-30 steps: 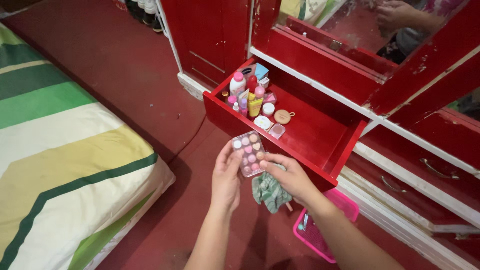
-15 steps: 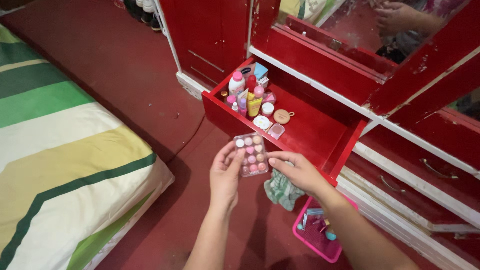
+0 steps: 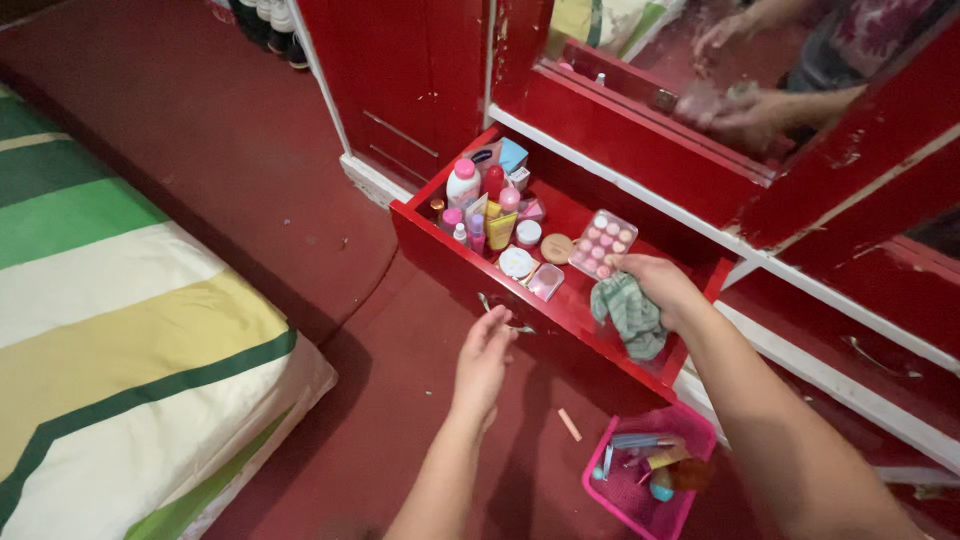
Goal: The person sits on the floor and wipes various cosmetic items with a cloth, including compacts, tubes, and palettes, then places them into an open drawer of a red dresser.
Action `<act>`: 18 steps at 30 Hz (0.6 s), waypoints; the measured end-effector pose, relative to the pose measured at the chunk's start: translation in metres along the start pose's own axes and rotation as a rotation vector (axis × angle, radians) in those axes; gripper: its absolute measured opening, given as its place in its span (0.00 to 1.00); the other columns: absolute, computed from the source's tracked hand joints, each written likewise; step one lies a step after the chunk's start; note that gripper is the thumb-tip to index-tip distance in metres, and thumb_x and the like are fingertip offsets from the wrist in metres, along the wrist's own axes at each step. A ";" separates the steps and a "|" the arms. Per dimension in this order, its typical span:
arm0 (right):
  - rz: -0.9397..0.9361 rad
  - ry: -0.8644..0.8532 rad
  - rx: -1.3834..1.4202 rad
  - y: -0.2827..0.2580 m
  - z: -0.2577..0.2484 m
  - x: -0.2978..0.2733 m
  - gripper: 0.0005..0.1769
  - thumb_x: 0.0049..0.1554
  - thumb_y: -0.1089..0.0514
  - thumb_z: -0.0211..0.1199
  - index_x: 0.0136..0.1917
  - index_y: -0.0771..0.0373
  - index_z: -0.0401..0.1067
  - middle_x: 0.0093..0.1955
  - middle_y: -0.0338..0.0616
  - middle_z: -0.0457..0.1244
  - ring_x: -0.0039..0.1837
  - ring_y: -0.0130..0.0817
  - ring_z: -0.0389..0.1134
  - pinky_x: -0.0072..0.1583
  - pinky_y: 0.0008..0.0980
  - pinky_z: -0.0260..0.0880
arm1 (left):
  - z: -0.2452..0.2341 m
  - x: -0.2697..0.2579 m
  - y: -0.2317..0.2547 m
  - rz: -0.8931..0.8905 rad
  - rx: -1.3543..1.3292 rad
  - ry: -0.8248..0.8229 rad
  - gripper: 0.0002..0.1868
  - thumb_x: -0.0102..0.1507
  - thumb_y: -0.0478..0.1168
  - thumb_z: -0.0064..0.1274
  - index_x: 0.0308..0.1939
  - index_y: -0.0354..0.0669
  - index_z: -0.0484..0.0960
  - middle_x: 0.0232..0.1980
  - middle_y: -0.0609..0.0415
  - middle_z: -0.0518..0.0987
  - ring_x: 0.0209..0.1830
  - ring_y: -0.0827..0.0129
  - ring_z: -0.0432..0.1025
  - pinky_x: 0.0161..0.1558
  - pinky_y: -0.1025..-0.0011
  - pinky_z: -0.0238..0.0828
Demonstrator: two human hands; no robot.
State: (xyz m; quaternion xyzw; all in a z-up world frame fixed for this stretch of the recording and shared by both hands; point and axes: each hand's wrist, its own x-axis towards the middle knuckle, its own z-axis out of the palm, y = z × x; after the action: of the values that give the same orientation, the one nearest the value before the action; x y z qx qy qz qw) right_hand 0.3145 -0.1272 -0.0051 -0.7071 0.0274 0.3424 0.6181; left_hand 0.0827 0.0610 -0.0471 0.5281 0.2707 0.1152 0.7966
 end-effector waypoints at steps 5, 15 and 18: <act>0.359 0.053 -0.122 0.062 -0.013 0.108 0.20 0.64 0.49 0.57 0.50 0.70 0.75 0.45 0.52 0.72 0.44 0.44 0.74 0.50 0.43 0.76 | 0.011 0.022 -0.029 0.062 0.018 -0.071 0.33 0.67 0.37 0.46 0.78 0.50 0.59 0.79 0.53 0.60 0.75 0.62 0.61 0.70 0.67 0.59; 0.488 -0.059 -0.138 0.138 -0.012 0.159 0.17 0.63 0.52 0.56 0.51 0.66 0.77 0.45 0.53 0.73 0.42 0.44 0.74 0.45 0.43 0.76 | 0.024 0.048 -0.051 0.138 0.060 -0.273 0.42 0.66 0.35 0.50 0.81 0.48 0.47 0.86 0.52 0.35 0.85 0.50 0.39 0.77 0.60 0.45; 0.518 -0.022 -0.172 0.137 -0.006 0.154 0.16 0.62 0.51 0.58 0.52 0.65 0.77 0.46 0.53 0.72 0.42 0.44 0.74 0.44 0.45 0.76 | 0.027 0.044 -0.045 0.111 0.084 -0.276 0.43 0.65 0.36 0.51 0.81 0.49 0.47 0.87 0.52 0.33 0.85 0.50 0.39 0.77 0.59 0.43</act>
State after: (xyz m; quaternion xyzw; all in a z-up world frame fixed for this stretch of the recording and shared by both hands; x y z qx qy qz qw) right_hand 0.3715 -0.1058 -0.2017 -0.7227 0.1715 0.4978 0.4477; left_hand 0.1294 0.0421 -0.0939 0.5858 0.1335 0.0737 0.7960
